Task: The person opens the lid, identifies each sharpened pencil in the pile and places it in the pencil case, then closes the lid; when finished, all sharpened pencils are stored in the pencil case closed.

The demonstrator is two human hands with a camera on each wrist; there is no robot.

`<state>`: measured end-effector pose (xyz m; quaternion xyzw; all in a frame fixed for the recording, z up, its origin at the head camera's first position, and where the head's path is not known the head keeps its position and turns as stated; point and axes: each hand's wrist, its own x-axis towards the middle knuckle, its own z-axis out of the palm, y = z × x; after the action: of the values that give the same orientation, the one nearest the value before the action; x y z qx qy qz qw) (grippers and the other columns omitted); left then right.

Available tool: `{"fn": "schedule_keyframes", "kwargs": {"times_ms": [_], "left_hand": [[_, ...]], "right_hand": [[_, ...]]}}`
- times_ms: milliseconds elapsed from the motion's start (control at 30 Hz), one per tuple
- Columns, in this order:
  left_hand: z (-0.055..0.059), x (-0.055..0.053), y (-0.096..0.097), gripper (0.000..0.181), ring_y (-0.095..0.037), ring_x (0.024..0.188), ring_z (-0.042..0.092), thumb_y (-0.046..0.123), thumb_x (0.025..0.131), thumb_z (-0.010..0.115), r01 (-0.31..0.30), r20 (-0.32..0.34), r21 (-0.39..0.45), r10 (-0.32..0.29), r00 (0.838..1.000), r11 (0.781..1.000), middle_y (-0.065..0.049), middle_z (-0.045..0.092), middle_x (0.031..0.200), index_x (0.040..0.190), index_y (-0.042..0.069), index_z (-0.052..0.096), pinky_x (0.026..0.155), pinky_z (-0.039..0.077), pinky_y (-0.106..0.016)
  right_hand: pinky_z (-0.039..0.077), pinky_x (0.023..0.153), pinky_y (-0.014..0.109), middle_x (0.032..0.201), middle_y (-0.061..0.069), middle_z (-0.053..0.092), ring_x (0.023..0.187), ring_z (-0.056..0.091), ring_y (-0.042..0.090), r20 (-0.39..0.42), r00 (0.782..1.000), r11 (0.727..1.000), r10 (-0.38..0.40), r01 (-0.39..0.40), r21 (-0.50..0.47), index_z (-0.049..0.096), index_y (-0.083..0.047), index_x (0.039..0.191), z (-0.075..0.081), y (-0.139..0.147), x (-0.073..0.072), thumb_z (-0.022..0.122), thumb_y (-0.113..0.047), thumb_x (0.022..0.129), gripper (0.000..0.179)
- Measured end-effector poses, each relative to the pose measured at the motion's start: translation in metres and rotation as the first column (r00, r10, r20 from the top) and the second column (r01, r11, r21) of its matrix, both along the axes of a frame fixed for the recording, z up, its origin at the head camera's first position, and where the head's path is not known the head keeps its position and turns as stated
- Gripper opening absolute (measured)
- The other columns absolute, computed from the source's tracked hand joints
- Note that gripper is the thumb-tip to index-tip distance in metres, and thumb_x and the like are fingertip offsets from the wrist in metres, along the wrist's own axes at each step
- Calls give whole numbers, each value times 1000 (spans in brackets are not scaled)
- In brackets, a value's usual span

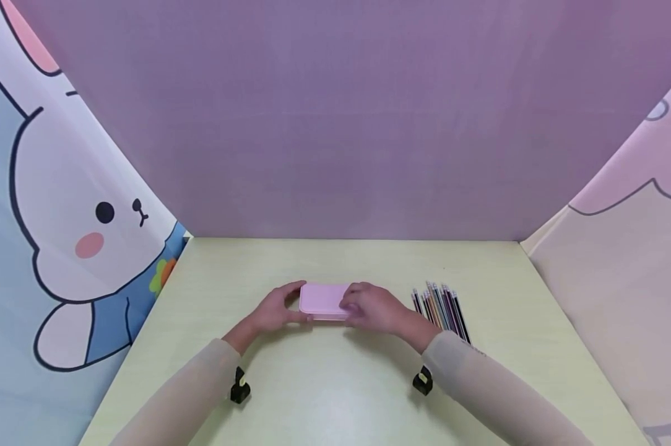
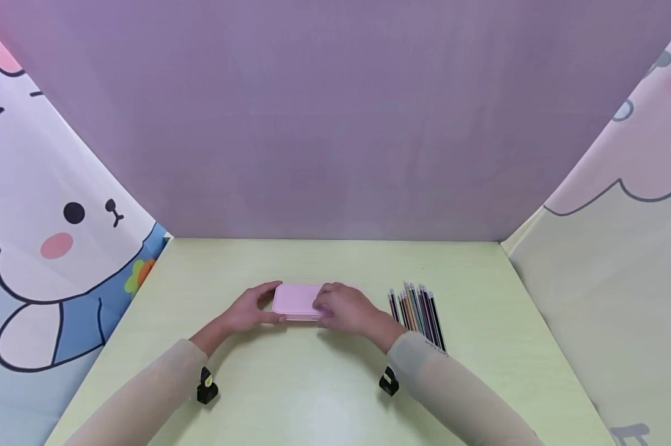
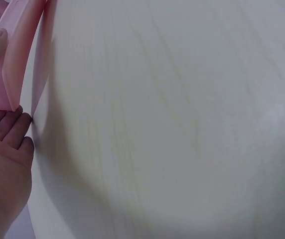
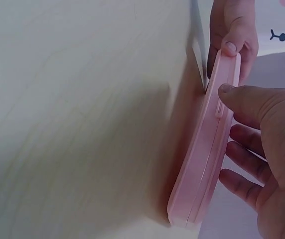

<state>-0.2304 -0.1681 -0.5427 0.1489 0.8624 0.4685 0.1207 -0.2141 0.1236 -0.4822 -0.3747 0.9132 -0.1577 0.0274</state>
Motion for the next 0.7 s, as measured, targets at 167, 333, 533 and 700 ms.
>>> {"fn": "schedule_keyframes", "kwargs": {"times_ms": [167,333,533,700], "left_hand": [[1,1,1,97,-32,147,44,41,77,91,-8,18,-8,8,1000,1000,-11,50,157,156,8,43,123,36,-48],[2,1,2,92,-32,145,46,40,81,88,-17,31,11,16,999,1000,-11,52,155,155,9,44,123,36,-48],[5,3,2,85,-34,144,47,38,85,85,-25,48,32,24,999,999,-14,52,154,154,7,45,122,36,-52],[6,3,3,85,-35,145,46,38,85,84,-35,69,38,33,997,999,-15,50,155,154,7,45,122,36,-51]], "right_hand": [[56,101,37,124,-3,69,117,64,18,-33,999,999,6,-4,52,76,-18,119,5,0,-2,80,-32,89,34],[58,94,34,121,-4,70,110,65,15,-79,997,995,18,-9,102,75,-20,119,7,-3,-5,79,-30,90,31],[60,87,32,115,-3,71,103,67,14,-119,992,990,41,-24,142,74,-19,117,10,-8,-7,78,-26,89,29],[60,81,30,109,-2,71,94,67,14,-197,976,976,89,-46,212,74,-18,114,11,-13,-8,77,-26,88,27]]}}
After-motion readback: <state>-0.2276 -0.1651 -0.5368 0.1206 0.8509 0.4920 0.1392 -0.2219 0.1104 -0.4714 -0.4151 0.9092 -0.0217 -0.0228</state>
